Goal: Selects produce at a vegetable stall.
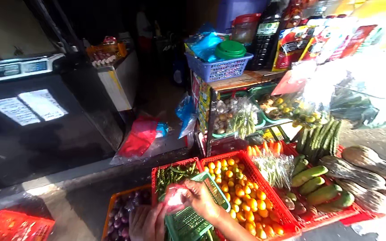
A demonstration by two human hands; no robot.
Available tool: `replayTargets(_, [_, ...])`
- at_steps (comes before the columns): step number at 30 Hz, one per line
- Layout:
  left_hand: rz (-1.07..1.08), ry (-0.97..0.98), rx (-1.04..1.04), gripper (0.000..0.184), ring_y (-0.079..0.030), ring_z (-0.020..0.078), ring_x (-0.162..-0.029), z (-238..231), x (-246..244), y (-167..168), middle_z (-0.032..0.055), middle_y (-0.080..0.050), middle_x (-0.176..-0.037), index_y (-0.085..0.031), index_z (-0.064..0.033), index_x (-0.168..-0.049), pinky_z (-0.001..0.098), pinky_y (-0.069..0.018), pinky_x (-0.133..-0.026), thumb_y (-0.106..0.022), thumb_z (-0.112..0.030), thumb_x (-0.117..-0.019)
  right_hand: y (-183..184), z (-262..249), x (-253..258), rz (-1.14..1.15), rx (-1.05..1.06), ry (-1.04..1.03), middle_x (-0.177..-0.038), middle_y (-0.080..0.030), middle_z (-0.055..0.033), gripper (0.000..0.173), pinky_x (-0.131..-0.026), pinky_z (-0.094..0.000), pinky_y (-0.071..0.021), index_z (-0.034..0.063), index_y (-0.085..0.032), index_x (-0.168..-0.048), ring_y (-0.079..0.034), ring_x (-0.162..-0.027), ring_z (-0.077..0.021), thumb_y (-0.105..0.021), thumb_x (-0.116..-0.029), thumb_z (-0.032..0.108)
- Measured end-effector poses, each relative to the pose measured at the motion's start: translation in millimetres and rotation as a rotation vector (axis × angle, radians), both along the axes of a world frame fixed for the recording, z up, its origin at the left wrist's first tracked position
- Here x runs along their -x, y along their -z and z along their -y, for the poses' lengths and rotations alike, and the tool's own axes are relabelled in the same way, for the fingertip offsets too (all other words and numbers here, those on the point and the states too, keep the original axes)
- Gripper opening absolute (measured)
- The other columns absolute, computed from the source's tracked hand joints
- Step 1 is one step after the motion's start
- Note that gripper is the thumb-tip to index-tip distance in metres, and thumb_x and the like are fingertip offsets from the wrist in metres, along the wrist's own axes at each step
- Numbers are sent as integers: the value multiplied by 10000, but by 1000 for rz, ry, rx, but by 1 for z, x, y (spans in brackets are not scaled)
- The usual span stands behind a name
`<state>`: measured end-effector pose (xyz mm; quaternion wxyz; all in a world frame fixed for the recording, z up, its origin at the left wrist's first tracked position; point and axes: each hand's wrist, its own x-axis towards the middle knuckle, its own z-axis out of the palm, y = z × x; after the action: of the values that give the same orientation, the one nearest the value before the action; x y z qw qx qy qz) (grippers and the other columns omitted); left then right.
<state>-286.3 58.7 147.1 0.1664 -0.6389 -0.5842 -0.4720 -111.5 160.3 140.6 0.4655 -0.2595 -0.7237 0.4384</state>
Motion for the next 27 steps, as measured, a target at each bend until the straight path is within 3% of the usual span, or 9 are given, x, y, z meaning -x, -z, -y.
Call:
replayTargets(3, [-39,3,93,279,-708,161,-777,-4,-4,-10,86,-733,-781,-749,-46,-850,291,-571,-786,-598,-247,-969,11,-6,-6,28,-126,103,-836,-729,-103,236,-769,-294,-592,-25,-724,-950,-704,-786,-115,-628,-1012,181])
replayTargets(9, [138,164,298,163,-729,89,-847,-2,0,-25,97,-766,-881,-756,5,-921,220,-577,-826,-668,-133,-930,15,-17,-26,42,-144,117,-723,-681,-53,341,-658,-237,-547,6,-709,-863,-647,-679,-59,-658,-1009,310])
replayTargets(11, [381,255,386,107,-704,12,-821,-1,-4,-29,43,-752,-885,-728,19,-942,178,-581,-783,-720,-80,-902,18,-17,-31,48,-140,94,-730,-680,-63,345,-663,-244,-548,3,-703,-867,-648,-685,-71,-648,-1018,308])
replayTargets(14, [761,424,486,104,-669,-3,-731,-2,-3,-32,-75,-727,-839,-713,-98,-918,188,-570,-654,-719,-8,-865,23,-17,-35,11,-108,78,-771,-702,-53,321,-694,-224,-561,4,-715,-914,-662,-721,-45,-630,-1030,291])
replayTargets(18, [659,366,409,63,-664,-14,-763,-4,9,-17,-99,-701,-844,-697,-138,-938,173,-576,-701,-737,-177,-909,24,-8,-37,-11,-147,179,-780,-705,-43,342,-686,-232,-578,14,-703,-962,-673,-722,-42,-581,-1054,320])
replayTargets(21, [713,372,285,117,-665,28,-914,-1,19,-2,-113,-689,-968,-648,-223,-1023,230,-571,-830,-633,-338,-1008,22,5,-40,-9,-150,243,-827,-724,-68,330,-736,-262,-597,-19,-692,-1013,-701,-776,-67,-565,-1060,283])
replayTargets(24, [869,539,408,554,-652,169,-1149,-1,22,4,22,-662,-1266,-541,-100,-1326,361,-570,-945,-669,-487,-952,16,16,-38,-86,-66,258,-880,-730,-63,272,-771,-264,-604,-63,-679,-1066,-693,-794,-56,-565,-1052,183])
replayTargets(26, [973,637,603,918,-603,219,-1261,-3,15,7,129,-559,-1416,-306,0,-1488,376,-553,-993,-797,-420,-836,12,27,-35,-131,-2,279,-883,-721,-35,219,-757,-273,-604,-29,-690,-1043,-680,-787,-54,-583,-1036,162])
replayTargets(27, [1026,642,679,939,-601,201,-1260,-8,9,8,135,-550,-1412,-276,5,-1501,353,-550,-997,-811,-324,-803,9,29,-33,-154,11,290,-881,-713,-15,201,-736,-267,-601,-4,-688,-1038,-671,-777,-49,-601,-1031,178])
